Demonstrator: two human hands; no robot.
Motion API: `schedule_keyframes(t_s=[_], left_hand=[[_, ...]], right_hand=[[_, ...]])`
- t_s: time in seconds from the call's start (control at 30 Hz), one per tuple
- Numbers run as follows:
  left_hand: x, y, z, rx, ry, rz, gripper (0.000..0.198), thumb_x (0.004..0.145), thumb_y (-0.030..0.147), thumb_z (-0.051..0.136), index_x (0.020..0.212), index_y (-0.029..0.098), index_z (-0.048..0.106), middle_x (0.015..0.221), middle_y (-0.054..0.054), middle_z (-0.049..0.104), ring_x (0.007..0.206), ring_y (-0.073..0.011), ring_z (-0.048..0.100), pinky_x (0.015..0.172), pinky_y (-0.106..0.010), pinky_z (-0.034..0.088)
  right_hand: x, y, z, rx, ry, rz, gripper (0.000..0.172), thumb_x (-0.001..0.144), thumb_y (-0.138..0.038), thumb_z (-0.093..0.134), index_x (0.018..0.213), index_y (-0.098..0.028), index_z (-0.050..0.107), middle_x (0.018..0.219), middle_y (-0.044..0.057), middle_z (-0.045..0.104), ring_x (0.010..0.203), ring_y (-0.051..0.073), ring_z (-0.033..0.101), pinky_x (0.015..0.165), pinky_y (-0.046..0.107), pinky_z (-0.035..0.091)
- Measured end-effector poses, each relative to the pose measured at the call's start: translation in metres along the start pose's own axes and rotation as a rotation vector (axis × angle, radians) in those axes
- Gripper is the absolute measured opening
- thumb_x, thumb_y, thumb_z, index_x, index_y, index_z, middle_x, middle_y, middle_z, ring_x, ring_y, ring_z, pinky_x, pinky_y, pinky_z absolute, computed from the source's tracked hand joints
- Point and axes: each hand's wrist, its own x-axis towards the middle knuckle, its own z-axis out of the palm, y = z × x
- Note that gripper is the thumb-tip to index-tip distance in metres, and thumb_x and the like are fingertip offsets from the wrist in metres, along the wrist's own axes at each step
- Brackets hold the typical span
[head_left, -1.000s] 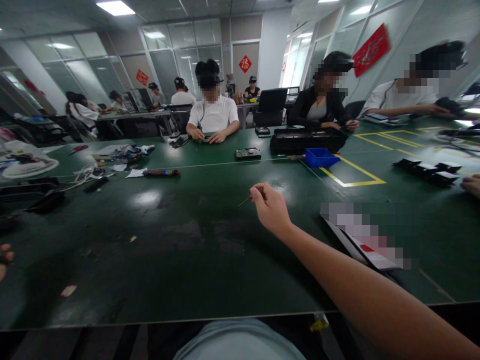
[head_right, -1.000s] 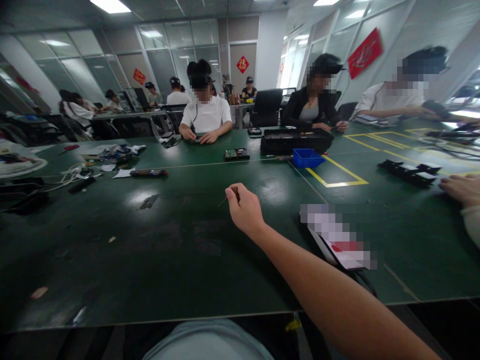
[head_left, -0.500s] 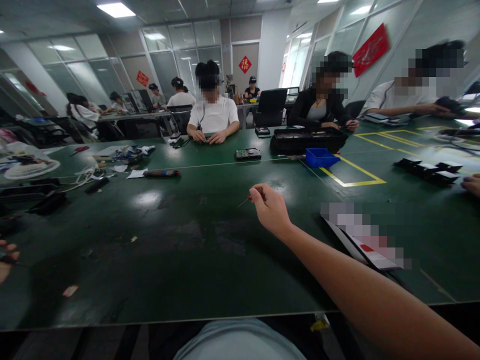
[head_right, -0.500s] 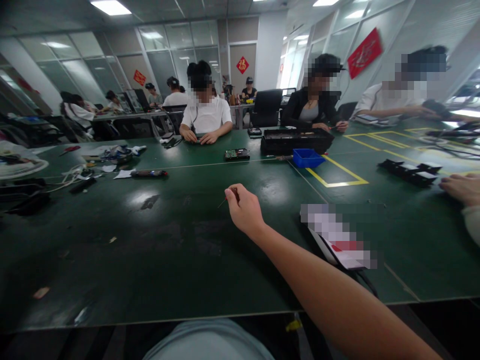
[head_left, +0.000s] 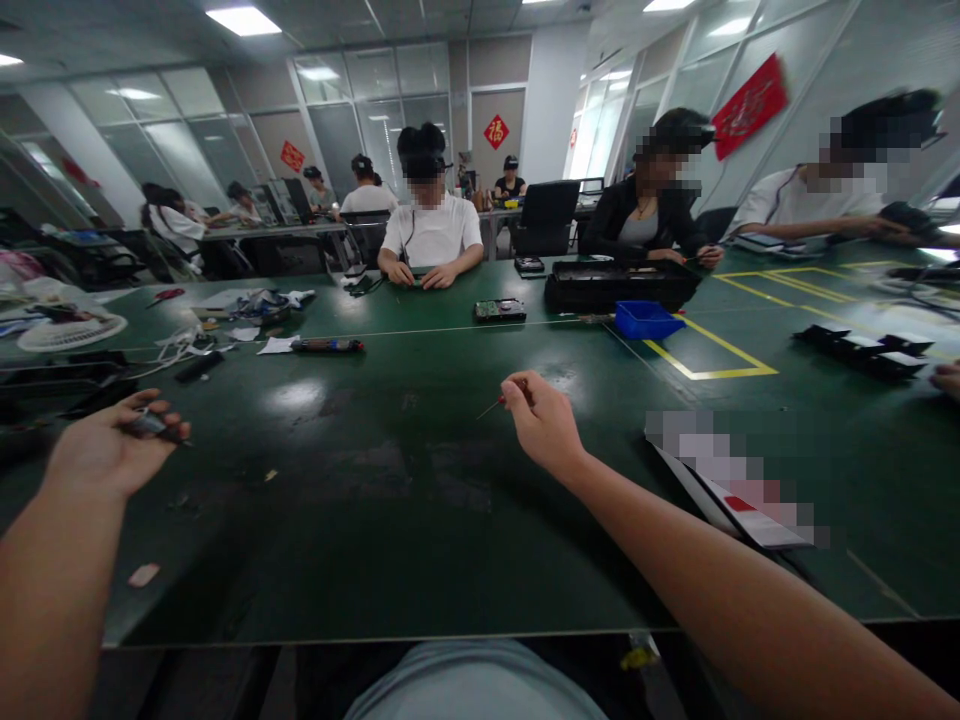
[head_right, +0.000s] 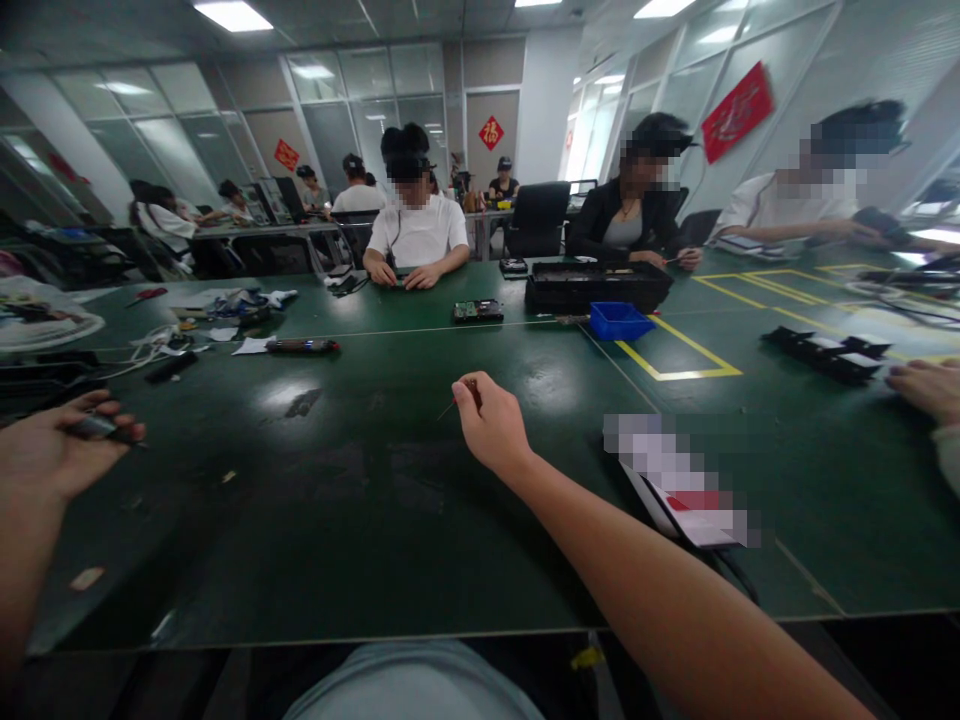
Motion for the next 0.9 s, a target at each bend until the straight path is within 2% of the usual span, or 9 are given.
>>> schedule_keyframes(t_s=[0.1, 0.23, 0.37, 0.5, 0.6, 0.73, 0.8, 0.9], left_hand=[[-0.023, 0.001, 0.048, -0.109, -0.104, -0.048, 0.028, 0.062, 0.003, 0.049, 0.086, 0.014, 0.056, 0.066, -0.001, 0.049, 0.059, -0.0151, 0.046, 0.061, -0.03, 0.048], [-0.055, -0.009, 0.104, -0.1, -0.334, -0.109, 0.026, 0.063, 0.004, 0.048, 0.086, 0.013, 0.059, 0.066, -0.002, 0.049, 0.06, -0.0158, 0.047, 0.062, -0.03, 0.045], [-0.087, -0.029, 0.152, -0.059, -0.56, -0.159, 0.03, 0.062, 0.004, 0.05, 0.089, 0.012, 0.062, 0.071, -0.004, 0.052, 0.065, -0.017, 0.052, 0.064, -0.03, 0.045], [-0.125, -0.051, 0.192, -0.001, -0.796, -0.161, 0.033, 0.06, 0.007, 0.051, 0.089, 0.011, 0.064, 0.076, -0.006, 0.054, 0.068, -0.017, 0.053, 0.063, -0.029, 0.044], [-0.157, -0.07, 0.213, 0.125, -0.935, -0.074, 0.034, 0.067, 0.011, 0.054, 0.1, 0.012, 0.064, 0.085, -0.005, 0.056, 0.075, -0.0159, 0.054, 0.07, -0.028, 0.044], [-0.191, -0.102, 0.226, 0.561, -0.953, 0.207, 0.053, 0.068, 0.001, 0.055, 0.118, 0.016, 0.056, 0.1, -0.005, 0.061, 0.09, -0.018, 0.058, 0.083, -0.031, 0.047], [-0.199, -0.117, 0.227, 0.672, -0.943, 0.361, 0.051, 0.073, -0.001, 0.051, 0.12, 0.017, 0.054, 0.108, -0.008, 0.062, 0.1, -0.0204, 0.059, 0.091, -0.035, 0.047], [-0.196, -0.132, 0.225, 0.694, -0.96, 0.591, 0.034, 0.083, 0.003, 0.049, 0.114, 0.018, 0.057, 0.112, -0.009, 0.062, 0.107, -0.0219, 0.058, 0.098, -0.038, 0.046]], right_hand=[[0.0, 0.0, 0.0, 0.004, 0.004, -0.001, 0.024, 0.098, -0.037, 0.046, 0.09, -0.02, 0.061, 0.075, 0.004, 0.067, 0.068, 0.019, 0.063, 0.063, 0.031, 0.042], [0.001, -0.001, -0.001, 0.004, -0.005, -0.003, 0.024, 0.098, -0.037, 0.046, 0.089, -0.021, 0.062, 0.075, 0.004, 0.068, 0.069, 0.019, 0.063, 0.064, 0.031, 0.043], [0.0, -0.002, -0.001, 0.006, -0.01, 0.001, 0.024, 0.098, -0.037, 0.046, 0.091, -0.02, 0.062, 0.076, 0.004, 0.068, 0.069, 0.019, 0.063, 0.064, 0.031, 0.043], [0.0, -0.003, -0.002, 0.014, -0.006, -0.003, 0.023, 0.098, -0.037, 0.047, 0.092, -0.02, 0.062, 0.078, 0.004, 0.068, 0.071, 0.018, 0.063, 0.065, 0.03, 0.043], [0.0, -0.003, -0.001, 0.015, -0.009, 0.013, 0.023, 0.098, -0.036, 0.046, 0.094, -0.02, 0.062, 0.08, 0.004, 0.068, 0.072, 0.019, 0.063, 0.066, 0.031, 0.043], [0.001, -0.002, 0.002, -0.011, -0.035, 0.054, 0.021, 0.096, -0.038, 0.049, 0.095, -0.02, 0.062, 0.08, 0.004, 0.067, 0.072, 0.019, 0.061, 0.067, 0.031, 0.043], [0.0, -0.002, 0.004, -0.036, -0.066, 0.064, 0.021, 0.095, -0.038, 0.05, 0.096, -0.02, 0.062, 0.081, 0.004, 0.067, 0.072, 0.019, 0.061, 0.066, 0.032, 0.044], [-0.001, -0.003, 0.005, -0.062, -0.099, 0.061, 0.02, 0.095, -0.035, 0.049, 0.098, -0.02, 0.062, 0.082, 0.004, 0.068, 0.072, 0.019, 0.061, 0.066, 0.032, 0.044]])
